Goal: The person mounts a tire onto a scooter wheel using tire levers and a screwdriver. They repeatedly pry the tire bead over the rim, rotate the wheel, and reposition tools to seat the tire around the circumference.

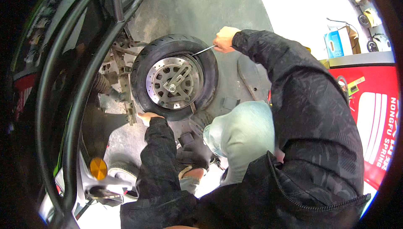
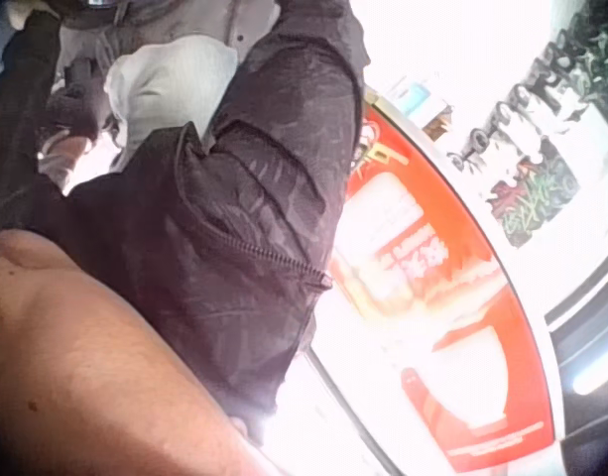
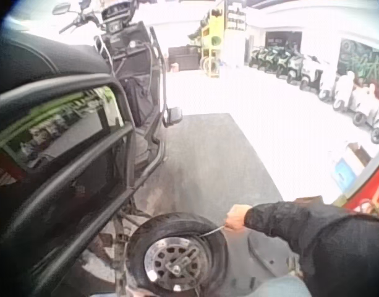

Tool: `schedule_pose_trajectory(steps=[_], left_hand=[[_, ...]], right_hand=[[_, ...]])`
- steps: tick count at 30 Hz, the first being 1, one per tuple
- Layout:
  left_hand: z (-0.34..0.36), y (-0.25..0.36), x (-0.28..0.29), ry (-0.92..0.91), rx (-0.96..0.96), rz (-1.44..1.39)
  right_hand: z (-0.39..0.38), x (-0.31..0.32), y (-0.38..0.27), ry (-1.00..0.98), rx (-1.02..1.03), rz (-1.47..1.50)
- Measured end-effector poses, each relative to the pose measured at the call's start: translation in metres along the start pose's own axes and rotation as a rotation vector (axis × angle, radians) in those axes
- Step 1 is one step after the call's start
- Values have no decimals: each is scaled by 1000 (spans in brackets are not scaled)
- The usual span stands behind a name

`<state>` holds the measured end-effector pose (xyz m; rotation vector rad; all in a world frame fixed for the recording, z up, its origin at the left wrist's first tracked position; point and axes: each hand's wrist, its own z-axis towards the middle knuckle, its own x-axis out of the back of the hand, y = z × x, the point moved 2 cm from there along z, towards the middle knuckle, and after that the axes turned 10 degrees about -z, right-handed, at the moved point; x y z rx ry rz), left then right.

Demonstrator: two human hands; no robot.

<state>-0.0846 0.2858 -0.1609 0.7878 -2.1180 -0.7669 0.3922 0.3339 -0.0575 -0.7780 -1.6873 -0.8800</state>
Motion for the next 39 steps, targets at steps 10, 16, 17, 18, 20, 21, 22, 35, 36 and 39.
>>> schedule_pose_trajectory(steps=[10,16,17,18,20,21,22,35,36,39], left_hand=[[53,-15,-8,-262,-393,525],[56,-67,115,-527,-702,483],[52,-76,147,-502,-743,562],[45,-80,182,-504,-907,573],[42,-86,235,-445,-925,641],[40,-90,254,-455,-944,737],[40,-94,267,-440,-932,844],[94,-124,226,-629,-998,1556],[96,-124,225,-717,-1000,1602],[98,-120,224,-771,-1083,1708]], right_hand=[[1,11,-15,-235,-170,-20],[-12,15,-39,-66,-178,-96],[-16,9,-45,-36,-207,-84],[-20,3,-50,-14,-251,-78],[-28,-6,-61,7,-305,15],[-29,-9,-65,-7,-322,32],[-30,-10,-68,35,-335,14],[-35,-14,-75,68,-426,53],[-37,-16,-78,99,-423,50],[-39,-24,-87,139,-449,89]])
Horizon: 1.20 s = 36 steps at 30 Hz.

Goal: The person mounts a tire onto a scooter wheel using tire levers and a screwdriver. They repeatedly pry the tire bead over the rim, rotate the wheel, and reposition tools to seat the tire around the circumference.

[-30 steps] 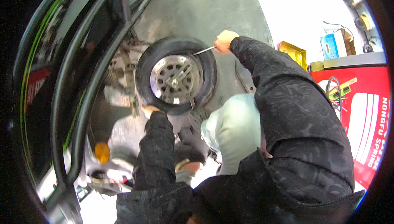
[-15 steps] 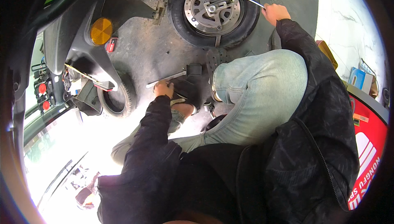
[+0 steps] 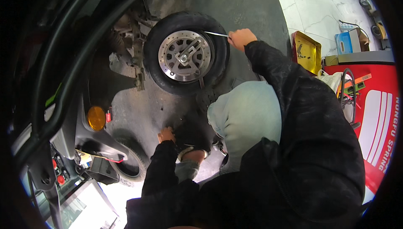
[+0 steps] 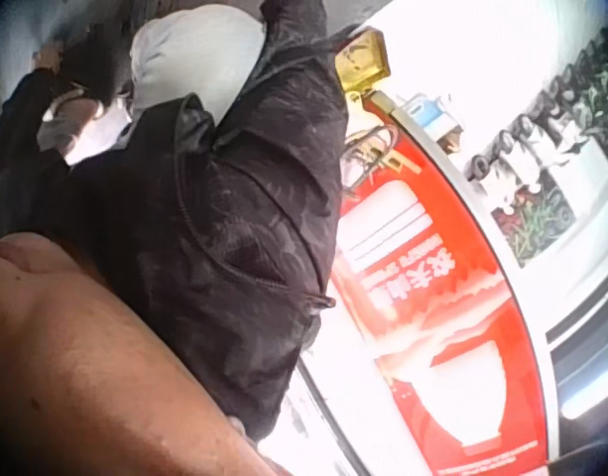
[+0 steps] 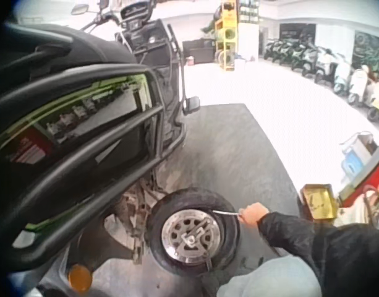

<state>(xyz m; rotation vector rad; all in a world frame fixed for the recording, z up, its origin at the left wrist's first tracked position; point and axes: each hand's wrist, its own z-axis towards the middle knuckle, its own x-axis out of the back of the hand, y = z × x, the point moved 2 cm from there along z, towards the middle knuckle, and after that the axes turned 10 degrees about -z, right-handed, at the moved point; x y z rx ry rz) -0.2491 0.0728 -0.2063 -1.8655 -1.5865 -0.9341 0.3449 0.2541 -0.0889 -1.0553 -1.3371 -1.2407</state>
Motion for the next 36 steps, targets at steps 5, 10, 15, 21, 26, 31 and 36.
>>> schedule_pose_trajectory(steps=[5,10,15,21,26,31,36], left_hand=[[3,-5,1,23,47,-151],[13,-17,6,69,64,-311],[8,-23,25,240,111,-451],[-24,4,74,370,-91,-470],[-57,40,115,496,-221,-576],[-74,75,152,555,-276,-660],[-78,120,204,633,-380,-774]], right_hand=[[-8,-7,-9,47,-64,46],[-13,9,-14,60,-26,56],[-13,27,-17,-61,-44,-7],[-8,35,-31,-144,-118,-78],[-19,53,-39,-168,-178,-138],[-37,72,-45,-52,-201,-175],[-55,106,-51,275,-112,-160]])
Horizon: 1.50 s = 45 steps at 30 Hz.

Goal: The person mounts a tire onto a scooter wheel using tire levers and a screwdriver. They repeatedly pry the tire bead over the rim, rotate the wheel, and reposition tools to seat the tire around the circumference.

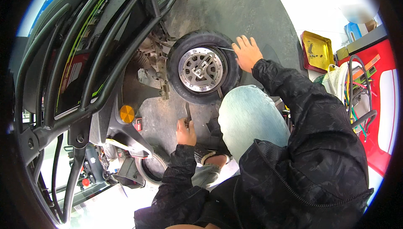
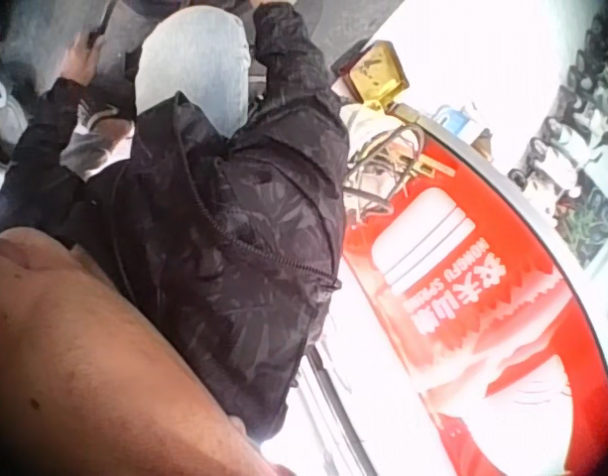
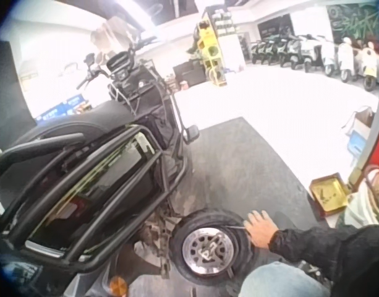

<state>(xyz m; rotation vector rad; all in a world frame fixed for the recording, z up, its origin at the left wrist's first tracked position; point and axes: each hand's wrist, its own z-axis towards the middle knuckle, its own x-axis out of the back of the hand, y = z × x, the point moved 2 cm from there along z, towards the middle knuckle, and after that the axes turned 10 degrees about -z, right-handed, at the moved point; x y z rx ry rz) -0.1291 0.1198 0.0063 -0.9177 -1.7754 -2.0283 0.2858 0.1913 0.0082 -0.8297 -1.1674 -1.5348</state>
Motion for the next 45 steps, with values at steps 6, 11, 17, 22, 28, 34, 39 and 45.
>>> schedule_pose_trajectory(steps=[6,11,17,22,28,34,39,45], left_hand=[[114,90,-28,102,-15,-376],[202,135,-83,-35,52,-1033],[218,106,-111,-57,-52,-380],[250,68,-80,213,-278,93],[301,58,-78,75,-225,333],[315,49,-80,-160,-148,467],[317,50,-75,-237,-71,447],[316,55,-76,-230,-83,459]], right_hand=[[-4,50,-62,-339,96,1288],[0,24,-74,-663,-146,1640],[-46,-32,-65,-446,-527,1514],[-93,-69,-40,-626,-683,1135],[-88,-94,-55,-608,-648,1035],[-72,-122,-92,-645,-816,1256],[-74,-116,-94,-597,-793,1247],[-64,-113,-91,-626,-805,1179]])
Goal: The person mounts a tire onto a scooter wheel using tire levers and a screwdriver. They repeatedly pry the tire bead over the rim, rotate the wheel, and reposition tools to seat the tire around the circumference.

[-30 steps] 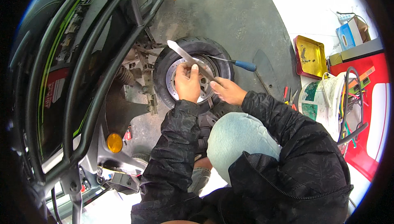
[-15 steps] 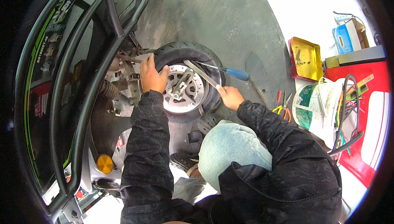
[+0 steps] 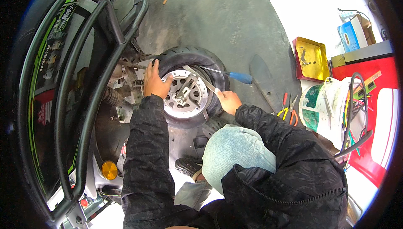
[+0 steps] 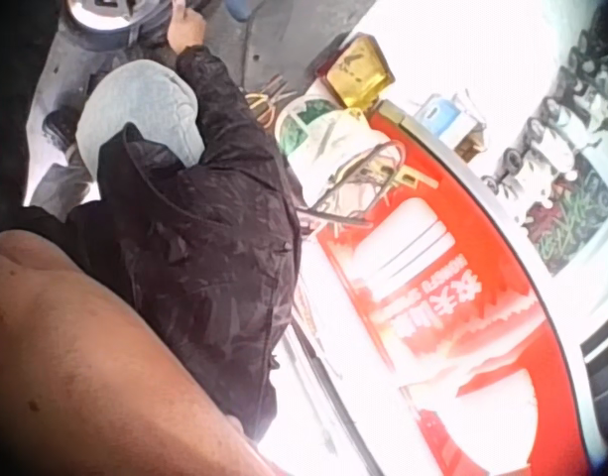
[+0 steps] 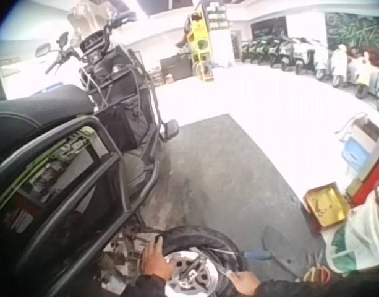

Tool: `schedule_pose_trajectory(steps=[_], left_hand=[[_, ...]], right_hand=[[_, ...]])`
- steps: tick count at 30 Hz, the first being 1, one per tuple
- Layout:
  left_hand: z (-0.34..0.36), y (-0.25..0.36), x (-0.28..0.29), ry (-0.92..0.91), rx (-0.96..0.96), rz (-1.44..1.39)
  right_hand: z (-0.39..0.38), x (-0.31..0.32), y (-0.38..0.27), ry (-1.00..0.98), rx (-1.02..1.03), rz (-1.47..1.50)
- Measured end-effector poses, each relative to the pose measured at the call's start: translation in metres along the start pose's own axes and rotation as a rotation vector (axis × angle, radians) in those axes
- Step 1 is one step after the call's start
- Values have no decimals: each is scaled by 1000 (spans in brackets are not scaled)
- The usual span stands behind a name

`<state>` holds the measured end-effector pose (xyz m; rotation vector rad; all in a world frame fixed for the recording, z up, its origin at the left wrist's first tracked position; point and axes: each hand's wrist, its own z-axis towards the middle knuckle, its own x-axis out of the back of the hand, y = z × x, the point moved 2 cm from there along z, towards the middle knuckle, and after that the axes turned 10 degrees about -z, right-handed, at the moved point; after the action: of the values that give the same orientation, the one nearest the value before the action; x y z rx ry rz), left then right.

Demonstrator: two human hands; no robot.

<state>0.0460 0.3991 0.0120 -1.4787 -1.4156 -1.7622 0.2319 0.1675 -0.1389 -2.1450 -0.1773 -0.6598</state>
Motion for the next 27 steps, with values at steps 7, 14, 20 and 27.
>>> schedule_pose_trajectory(steps=[7,14,20,27], left_hand=[[1,-4,2,11,-25,9],[2,3,7,43,-39,31],[2,-3,5,60,-68,45],[2,-12,1,91,-150,7]], right_hand=[[19,-14,-3,-70,-90,214],[18,4,-9,-103,-67,201],[14,6,-19,-172,-181,244],[11,12,-30,-180,-183,273]])
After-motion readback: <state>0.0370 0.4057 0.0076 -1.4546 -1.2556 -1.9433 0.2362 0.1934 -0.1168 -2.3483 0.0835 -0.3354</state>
